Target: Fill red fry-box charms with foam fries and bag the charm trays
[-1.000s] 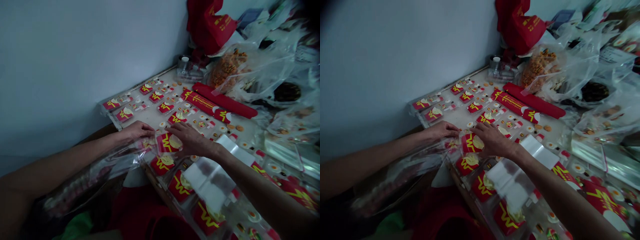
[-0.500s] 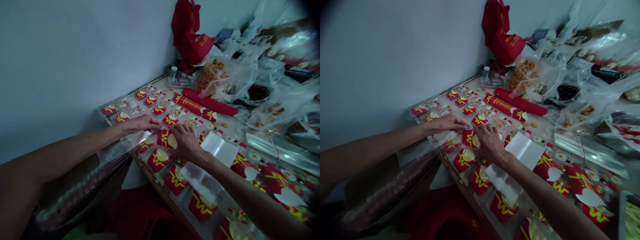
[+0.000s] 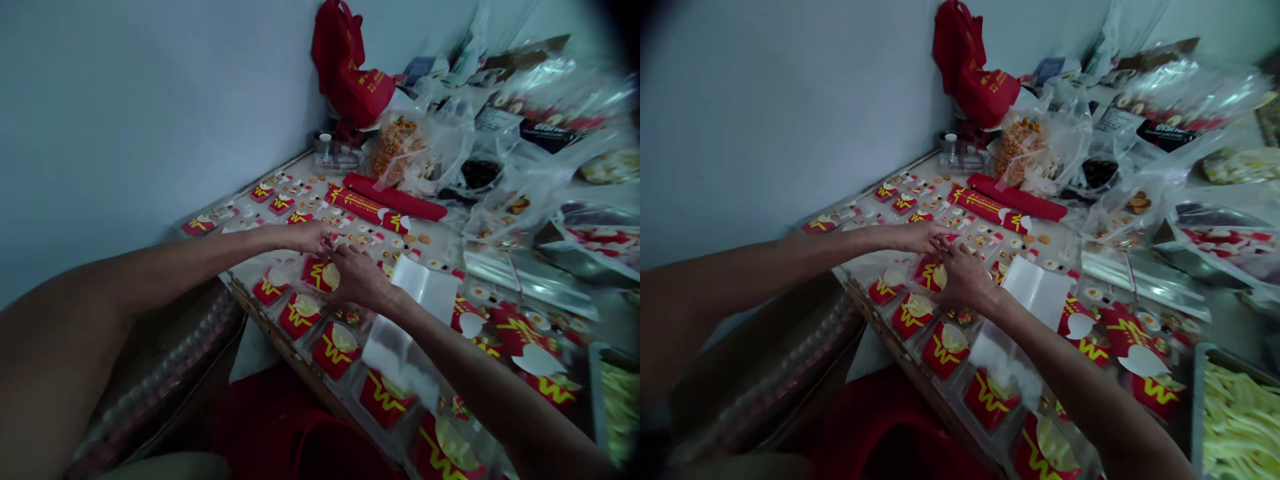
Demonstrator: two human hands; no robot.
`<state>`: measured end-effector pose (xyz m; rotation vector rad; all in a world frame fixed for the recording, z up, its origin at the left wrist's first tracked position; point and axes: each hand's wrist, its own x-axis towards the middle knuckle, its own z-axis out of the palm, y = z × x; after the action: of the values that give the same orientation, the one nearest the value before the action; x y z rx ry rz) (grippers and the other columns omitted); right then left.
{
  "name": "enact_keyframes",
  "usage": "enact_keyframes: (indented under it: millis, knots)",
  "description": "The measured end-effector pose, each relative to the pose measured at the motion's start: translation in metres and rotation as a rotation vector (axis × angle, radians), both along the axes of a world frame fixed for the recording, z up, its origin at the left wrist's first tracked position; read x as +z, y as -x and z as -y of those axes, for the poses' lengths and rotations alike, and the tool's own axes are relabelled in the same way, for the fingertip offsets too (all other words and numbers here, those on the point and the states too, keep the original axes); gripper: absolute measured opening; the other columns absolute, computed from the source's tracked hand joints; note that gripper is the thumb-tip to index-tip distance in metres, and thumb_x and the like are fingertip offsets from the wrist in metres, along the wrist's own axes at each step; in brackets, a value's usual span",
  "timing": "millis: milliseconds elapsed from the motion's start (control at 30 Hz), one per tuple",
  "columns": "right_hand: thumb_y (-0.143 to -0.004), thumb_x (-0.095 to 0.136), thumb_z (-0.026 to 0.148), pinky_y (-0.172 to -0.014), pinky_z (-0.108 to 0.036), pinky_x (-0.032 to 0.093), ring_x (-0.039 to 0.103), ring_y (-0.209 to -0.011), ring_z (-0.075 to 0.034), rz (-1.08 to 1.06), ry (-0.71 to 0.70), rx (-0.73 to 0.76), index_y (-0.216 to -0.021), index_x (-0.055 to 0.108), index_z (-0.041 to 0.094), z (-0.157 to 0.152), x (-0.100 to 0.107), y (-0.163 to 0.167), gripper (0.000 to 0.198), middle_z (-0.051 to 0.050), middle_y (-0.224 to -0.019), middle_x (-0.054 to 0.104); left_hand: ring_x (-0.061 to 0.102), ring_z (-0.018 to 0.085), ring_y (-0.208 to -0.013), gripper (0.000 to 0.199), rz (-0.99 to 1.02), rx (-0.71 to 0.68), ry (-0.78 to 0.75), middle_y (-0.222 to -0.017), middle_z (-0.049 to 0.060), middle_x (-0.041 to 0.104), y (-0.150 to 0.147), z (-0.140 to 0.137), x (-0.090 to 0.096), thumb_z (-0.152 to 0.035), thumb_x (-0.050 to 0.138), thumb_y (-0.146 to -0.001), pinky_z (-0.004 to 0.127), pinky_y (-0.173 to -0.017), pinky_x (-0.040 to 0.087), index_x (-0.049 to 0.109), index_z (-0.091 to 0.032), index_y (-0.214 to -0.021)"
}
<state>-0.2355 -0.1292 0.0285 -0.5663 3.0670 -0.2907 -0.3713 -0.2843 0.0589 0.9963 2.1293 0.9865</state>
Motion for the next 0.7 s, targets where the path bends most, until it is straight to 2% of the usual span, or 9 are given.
enact_keyframes:
  millis: [100, 200, 267, 333, 433, 467, 600, 700]
  knots:
    - [-0.068, 0.079, 0.065, -0.094, -0.051, 0.047, 0.054, -0.118, -0.039, 0.016, 0.005, -0.147, -0.132, 0.059, 0.013, 0.003, -0.007, 0.001, 0.085, -0.02, -0.126, 0.06, 0.063, 0.029, -0.116, 0.035, -0.515, 0.115, 0.041, -0.114, 0.011, 0.073, -0.026, 0.007, -0.001, -0.016, 0.074, -0.074, 0.039, -0.103, 0.047, 0.075, -0.019, -0.108]
    - [-0.071, 0.077, 0.063, -0.092, -0.051, 0.048, 0.054, -0.118, -0.038, 0.031, 0.013, -0.207, -0.126, 0.06, 0.013, 0.015, -0.011, 0.008, 0.077, -0.021, -0.124, 0.061, 0.061, 0.032, -0.115, 0.036, -0.792, 0.274, 0.199, -0.121, 0.018, 0.066, -0.06, 0.023, -0.024, -0.024, 0.066, -0.084, 0.043, -0.102, 0.048, 0.069, -0.013, -0.118]
    - [-0.072, 0.078, 0.06, -0.091, -0.05, 0.048, 0.055, -0.118, -0.038, 0.052, 0.022, -0.24, -0.132, 0.055, 0.012, 0.025, -0.011, 0.012, 0.08, -0.022, -0.126, 0.061, 0.06, 0.032, -0.111, 0.039, -0.824, 0.294, 0.309, -0.12, 0.019, 0.064, -0.076, 0.032, -0.041, -0.028, 0.067, -0.084, 0.042, -0.097, 0.05, 0.068, -0.01, -0.118]
    - [-0.072, 0.08, 0.058, -0.093, -0.051, 0.047, 0.055, -0.12, -0.039, 0.048, 0.018, -0.254, -0.144, 0.044, 0.01, 0.029, -0.011, 0.01, 0.094, -0.025, -0.13, 0.06, 0.061, 0.03, -0.108, 0.032, -0.819, 0.282, 0.37, -0.117, 0.018, 0.064, -0.081, 0.038, -0.051, -0.027, 0.066, -0.084, 0.039, -0.094, 0.051, 0.069, -0.01, -0.112]
    - [-0.062, 0.087, 0.058, -0.095, -0.054, 0.045, 0.054, -0.121, -0.042, 0.028, -0.035, -0.252, -0.148, 0.038, 0.006, 0.017, -0.013, -0.007, 0.111, -0.027, -0.133, 0.059, 0.062, 0.029, -0.107, 0.018, -0.85, 0.236, 0.396, -0.112, 0.016, 0.066, -0.075, 0.039, -0.052, -0.022, 0.062, -0.086, 0.037, -0.091, 0.051, 0.072, -0.014, -0.099]
    - [-0.062, 0.088, 0.057, -0.094, -0.053, 0.046, 0.054, -0.12, -0.042, 0.03, -0.053, -0.262, -0.145, 0.042, 0.007, 0.01, -0.014, -0.015, 0.107, -0.026, -0.131, 0.06, 0.062, 0.029, -0.106, 0.017, -0.85, 0.228, 0.408, -0.11, 0.015, 0.067, -0.071, 0.037, -0.05, -0.02, 0.06, -0.087, 0.036, -0.09, 0.05, 0.073, -0.015, -0.097]
    - [-0.069, 0.081, 0.051, -0.082, -0.045, 0.05, 0.056, -0.113, -0.038, 0.054, -0.04, -0.339, -0.122, 0.06, 0.012, -0.008, -0.016, -0.039, 0.068, -0.021, -0.122, 0.061, 0.067, 0.029, -0.096, 0.021, -0.773, 0.256, 0.475, -0.098, 0.016, 0.072, -0.069, 0.016, -0.039, -0.012, 0.054, -0.089, 0.036, -0.085, 0.05, 0.074, -0.011, -0.097]
    - [-0.068, 0.079, 0.044, -0.082, -0.044, 0.049, 0.055, -0.11, -0.037, -0.014, -0.003, -0.394, -0.12, 0.061, 0.015, 0.001, -0.009, -0.038, 0.063, -0.019, -0.119, 0.061, 0.068, 0.027, -0.094, 0.021, -0.763, 0.268, 0.38, -0.099, 0.016, 0.073, -0.087, -0.002, -0.034, -0.015, 0.054, -0.092, 0.035, -0.083, 0.049, 0.073, -0.011, -0.099]
